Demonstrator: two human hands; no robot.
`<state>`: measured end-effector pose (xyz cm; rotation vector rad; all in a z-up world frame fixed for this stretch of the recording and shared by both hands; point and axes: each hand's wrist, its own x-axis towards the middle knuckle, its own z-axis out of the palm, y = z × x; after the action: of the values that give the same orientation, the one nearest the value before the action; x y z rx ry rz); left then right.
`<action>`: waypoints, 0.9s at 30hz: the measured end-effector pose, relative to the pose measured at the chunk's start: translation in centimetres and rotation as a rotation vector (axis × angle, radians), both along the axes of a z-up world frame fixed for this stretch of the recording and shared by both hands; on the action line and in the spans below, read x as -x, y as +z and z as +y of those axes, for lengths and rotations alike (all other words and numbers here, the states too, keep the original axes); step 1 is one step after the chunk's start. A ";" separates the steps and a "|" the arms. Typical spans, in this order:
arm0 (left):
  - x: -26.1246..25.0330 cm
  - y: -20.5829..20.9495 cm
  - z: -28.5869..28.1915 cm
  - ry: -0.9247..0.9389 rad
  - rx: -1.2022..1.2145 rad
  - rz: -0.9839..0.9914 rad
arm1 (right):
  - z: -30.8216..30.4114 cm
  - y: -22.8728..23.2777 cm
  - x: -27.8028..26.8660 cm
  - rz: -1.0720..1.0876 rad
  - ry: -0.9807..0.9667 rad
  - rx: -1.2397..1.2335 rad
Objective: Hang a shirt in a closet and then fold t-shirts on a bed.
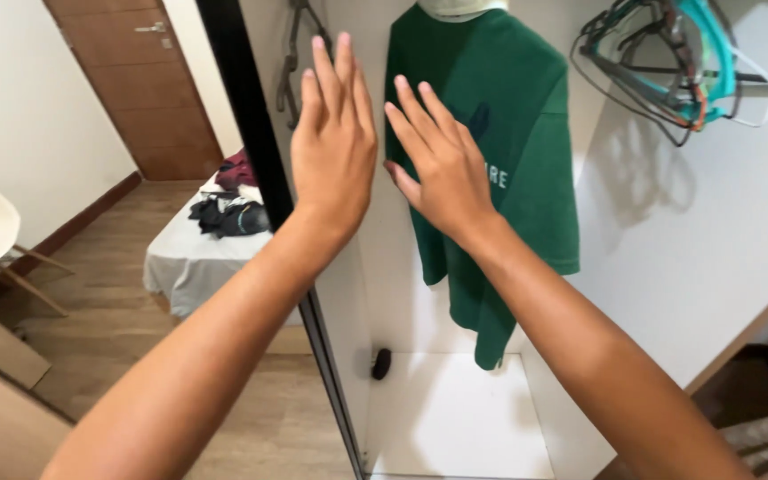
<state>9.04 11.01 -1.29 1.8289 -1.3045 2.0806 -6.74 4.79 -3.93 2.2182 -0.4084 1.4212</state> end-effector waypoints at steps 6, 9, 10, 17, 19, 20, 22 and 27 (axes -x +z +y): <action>-2.5 1.2 1.8 0.323 -0.034 -0.087 | -0.7 1.7 -5.3 0.012 0.078 -0.002; -3.5 1.5 1.9 0.348 -0.006 -0.096 | -1.3 2.1 -8.0 0.009 0.073 -0.004; -3.7 1.6 1.5 0.357 -0.002 -0.097 | -1.8 2.3 -8.8 0.007 0.082 0.000; -3.9 1.5 0.6 0.371 -0.107 -0.095 | -3.7 2.1 -12.9 -0.022 0.106 0.009; -3.4 1.7 0.8 0.372 -0.156 -0.096 | -4.3 1.8 -13.1 -0.038 0.108 0.011; -3.0 2.0 1.1 0.383 -0.232 -0.066 | -4.4 1.8 -13.0 -0.043 0.144 -0.002; -2.7 2.2 0.9 0.395 -0.309 -0.035 | -4.6 2.0 -12.6 -0.048 0.179 -0.017; -3.4 1.1 -1.4 0.273 -0.053 -0.025 | -5.2 2.1 -11.1 -0.065 0.161 0.021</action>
<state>12.44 9.57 -0.15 2.1163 -1.1834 2.2229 4.32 -0.44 -1.79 2.2354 -0.2402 1.5765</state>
